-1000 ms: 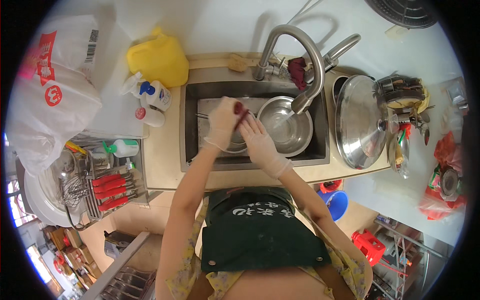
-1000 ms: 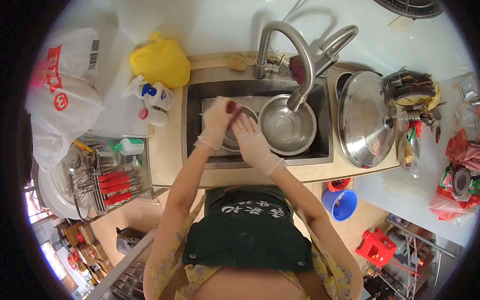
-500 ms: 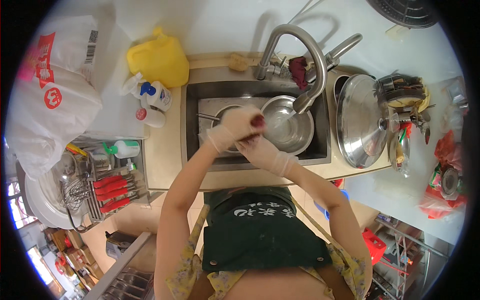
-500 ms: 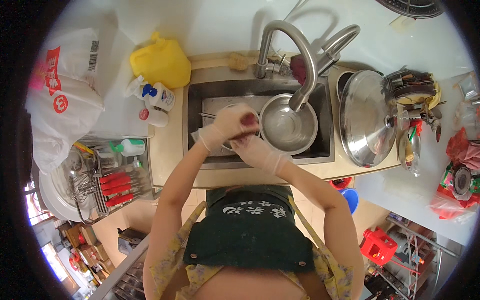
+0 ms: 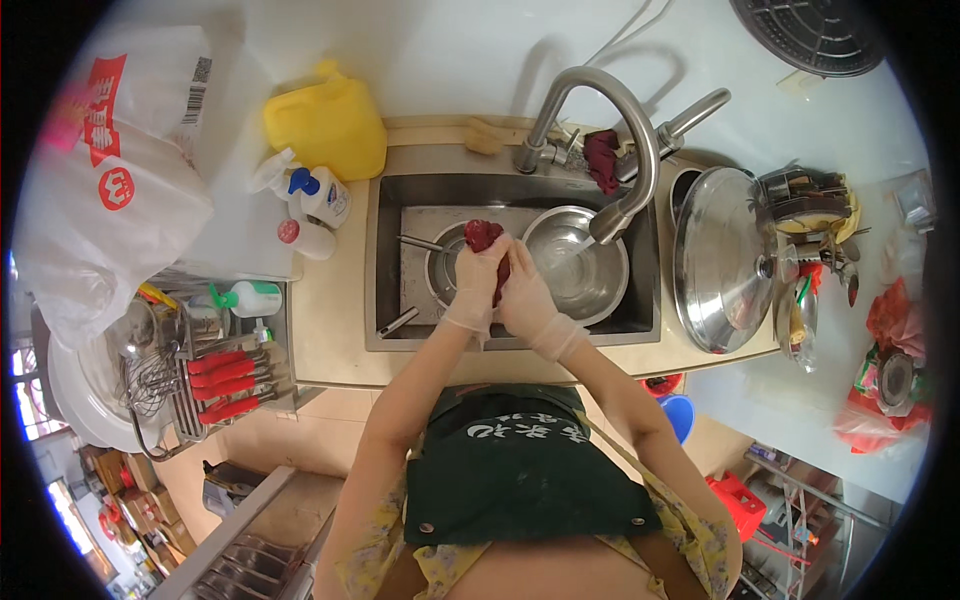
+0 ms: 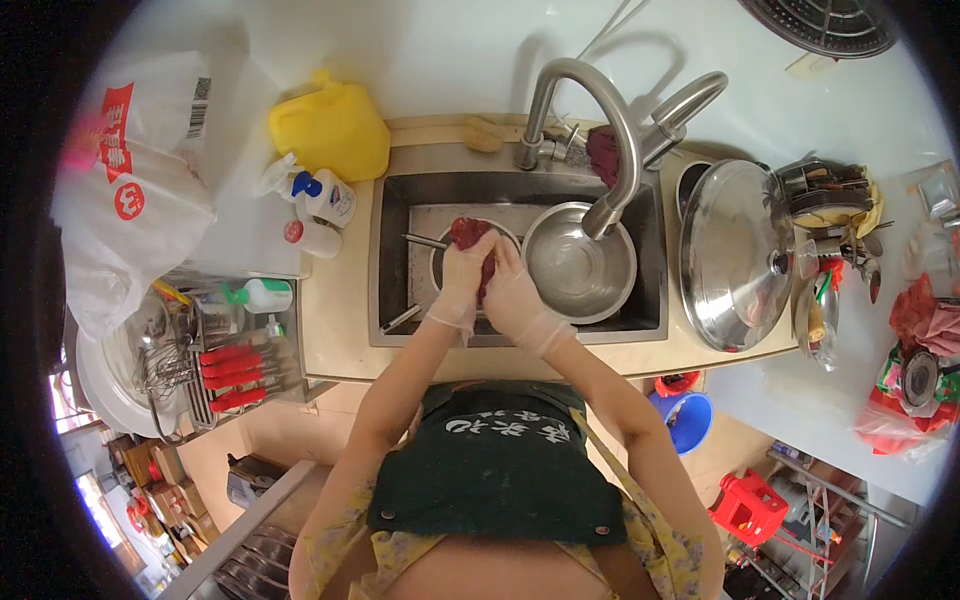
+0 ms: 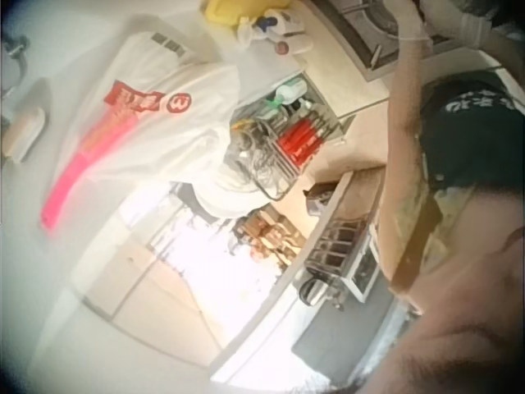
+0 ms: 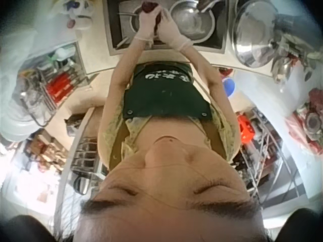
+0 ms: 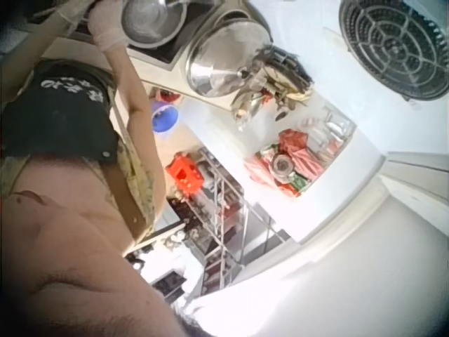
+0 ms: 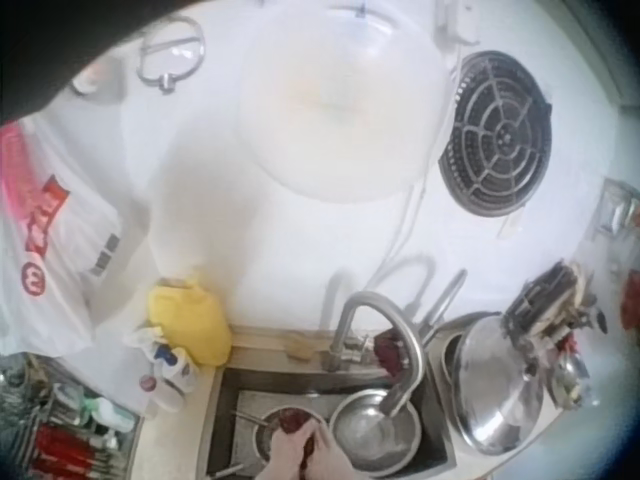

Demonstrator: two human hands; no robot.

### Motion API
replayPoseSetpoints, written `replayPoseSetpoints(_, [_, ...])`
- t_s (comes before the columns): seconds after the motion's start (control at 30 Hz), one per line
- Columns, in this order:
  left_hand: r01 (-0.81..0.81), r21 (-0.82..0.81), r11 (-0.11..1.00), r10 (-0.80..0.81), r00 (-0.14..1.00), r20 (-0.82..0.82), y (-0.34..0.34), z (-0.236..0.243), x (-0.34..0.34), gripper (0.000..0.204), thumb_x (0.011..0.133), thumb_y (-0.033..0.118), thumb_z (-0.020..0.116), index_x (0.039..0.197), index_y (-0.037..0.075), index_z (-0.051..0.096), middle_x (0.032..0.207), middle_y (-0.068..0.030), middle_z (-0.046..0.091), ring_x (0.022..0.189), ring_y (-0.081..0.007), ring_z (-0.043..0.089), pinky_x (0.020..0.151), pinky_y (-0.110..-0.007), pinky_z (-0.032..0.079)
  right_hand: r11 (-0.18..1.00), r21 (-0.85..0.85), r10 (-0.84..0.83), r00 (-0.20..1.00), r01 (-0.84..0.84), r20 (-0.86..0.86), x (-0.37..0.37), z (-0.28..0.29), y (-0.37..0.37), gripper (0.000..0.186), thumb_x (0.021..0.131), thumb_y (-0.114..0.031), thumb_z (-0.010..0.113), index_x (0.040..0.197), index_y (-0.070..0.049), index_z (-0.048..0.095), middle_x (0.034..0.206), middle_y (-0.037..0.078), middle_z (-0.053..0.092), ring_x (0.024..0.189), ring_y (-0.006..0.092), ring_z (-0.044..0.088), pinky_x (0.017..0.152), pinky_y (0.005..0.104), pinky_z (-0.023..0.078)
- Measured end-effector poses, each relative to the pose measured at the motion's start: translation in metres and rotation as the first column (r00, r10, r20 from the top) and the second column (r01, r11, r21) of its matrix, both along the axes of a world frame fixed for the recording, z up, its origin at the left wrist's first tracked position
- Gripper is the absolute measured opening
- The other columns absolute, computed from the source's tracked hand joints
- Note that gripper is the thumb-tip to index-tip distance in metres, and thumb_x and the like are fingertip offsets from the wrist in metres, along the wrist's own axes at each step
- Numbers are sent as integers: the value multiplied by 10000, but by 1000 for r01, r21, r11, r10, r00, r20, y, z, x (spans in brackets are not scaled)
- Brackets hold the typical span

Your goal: Preparing food filling and dough for buns in a bakery kitchen.

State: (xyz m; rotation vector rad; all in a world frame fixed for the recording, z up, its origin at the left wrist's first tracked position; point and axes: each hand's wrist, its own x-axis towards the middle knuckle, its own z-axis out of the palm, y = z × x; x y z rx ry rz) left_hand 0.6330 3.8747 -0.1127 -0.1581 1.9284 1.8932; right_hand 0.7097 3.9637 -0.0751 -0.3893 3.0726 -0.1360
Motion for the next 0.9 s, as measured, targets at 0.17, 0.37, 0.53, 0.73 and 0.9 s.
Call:
replayPoseSetpoints(0.17, [-281,274,920,157,903,400,-15,-1,-36,303,822,382,659,907,95,610,687,-10,547,564,-147,519,542,-324,443,709,-698,74,995,-103,-71,11,16,22,553,737,-44,500,1281,42,452,1314,288,430,1287,431,318,1097,474,206])
replayPoseSetpoints(0.37, [-29,642,766,-236,916,323,-11,53,1,824,806,731,379,1274,56,447,1244,-59,516,1143,-210,491,954,-398,399,651,-758,-381,883,45,-275,-27,22,11,533,798,-201,647,1267,-16,474,1257,196,514,1173,322,492,994,422,367])
replayPoseSetpoints(0.53, [-236,813,533,-272,861,429,-23,47,-7,981,782,799,178,1344,18,371,1367,-139,395,1289,-273,333,1068,-468,252,81,-964,-647,749,254,143,-43,7,16,385,764,-22,650,1135,-55,551,1053,150,613,967,265,612,820,335,487])
replayPoseSetpoints(0.73, [-128,930,344,-163,968,193,-29,42,-17,948,829,749,202,1413,2,225,1471,-155,248,1357,-290,225,1100,-479,168,646,-680,-45,871,-348,-489,-15,35,-36,509,686,106,562,1170,-53,551,1200,141,561,1023,334,565,868,382,458])
replayPoseSetpoints(0.9, [-160,940,303,-235,943,236,-22,62,-9,947,831,748,174,1435,20,188,1487,-139,226,1373,-295,197,1103,-479,146,517,-839,-672,688,168,-276,-44,-24,35,465,681,66,553,1121,-70,622,1074,139,630,1001,326,568,872,390,446])
